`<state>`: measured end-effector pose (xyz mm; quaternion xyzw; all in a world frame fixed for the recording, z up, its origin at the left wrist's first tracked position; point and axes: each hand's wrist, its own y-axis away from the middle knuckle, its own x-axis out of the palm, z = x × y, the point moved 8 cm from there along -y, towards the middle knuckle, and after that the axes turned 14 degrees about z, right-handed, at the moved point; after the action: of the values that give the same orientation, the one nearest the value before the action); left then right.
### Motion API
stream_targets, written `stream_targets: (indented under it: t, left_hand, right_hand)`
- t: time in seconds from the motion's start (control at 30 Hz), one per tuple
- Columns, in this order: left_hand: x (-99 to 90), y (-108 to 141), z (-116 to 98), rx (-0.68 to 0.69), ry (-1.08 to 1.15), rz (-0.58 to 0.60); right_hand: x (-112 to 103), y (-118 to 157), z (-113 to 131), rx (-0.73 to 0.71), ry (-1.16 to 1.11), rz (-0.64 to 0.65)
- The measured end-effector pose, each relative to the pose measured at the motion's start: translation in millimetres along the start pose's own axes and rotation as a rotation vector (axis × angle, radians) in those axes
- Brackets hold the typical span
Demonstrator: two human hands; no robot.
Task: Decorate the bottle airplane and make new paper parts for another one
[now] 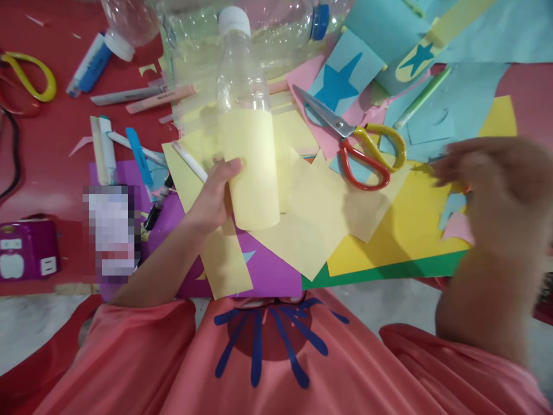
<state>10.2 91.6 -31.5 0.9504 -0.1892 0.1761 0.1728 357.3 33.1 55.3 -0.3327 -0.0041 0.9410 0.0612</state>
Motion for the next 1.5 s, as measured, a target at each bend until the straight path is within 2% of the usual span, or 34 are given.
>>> stream_targets:
  t: [0.03,0.1,0.17,0.23,0.33,0.47,0.6,0.77,0.97,1.2,1.5]
  left_hand:
    - [-2.3,0,0,-0.003,0.0,-0.027]
    - [-7.7,2,0,-0.001,0.005,-0.083]
    - [-11.7,4,0,0.008,0.018,-0.124]
    - [-11.6,5,-2,0.017,0.045,-0.126]
    - [-6.4,6,-3,0.001,0.1,-0.099]
    - [-5.3,7,-4,-0.002,0.102,-0.123]
    - [-2.4,4,-3,-0.01,0.048,-0.071]
    - [-1.3,5,0,-0.046,0.06,-0.074]
    - [9.2,4,6,-0.11,0.107,0.032]
    - [19.8,1,7,-0.06,0.144,0.133]
    - [18.8,0,9,-0.082,0.135,0.122]
  right_hand:
    - [33,-1,20,-0.075,-0.076,0.12]
    - [98,-2,46,-0.121,-0.19,0.386]
    - [141,-4,59,-0.142,-0.289,0.513]
    - [167,-12,60,-0.127,-0.368,0.545]
    - [189,-22,56,-0.098,-0.481,0.571]
    - [197,-25,57,-0.099,-0.556,0.574]
    - [197,-21,56,-0.121,-0.556,0.578]
    - [199,-19,53,-0.168,-0.585,0.621]
    - [204,-14,53,-0.216,-0.627,0.661]
    - [206,-13,62,-0.269,-0.654,0.686]
    - [205,-11,67,-0.33,-0.554,0.697]
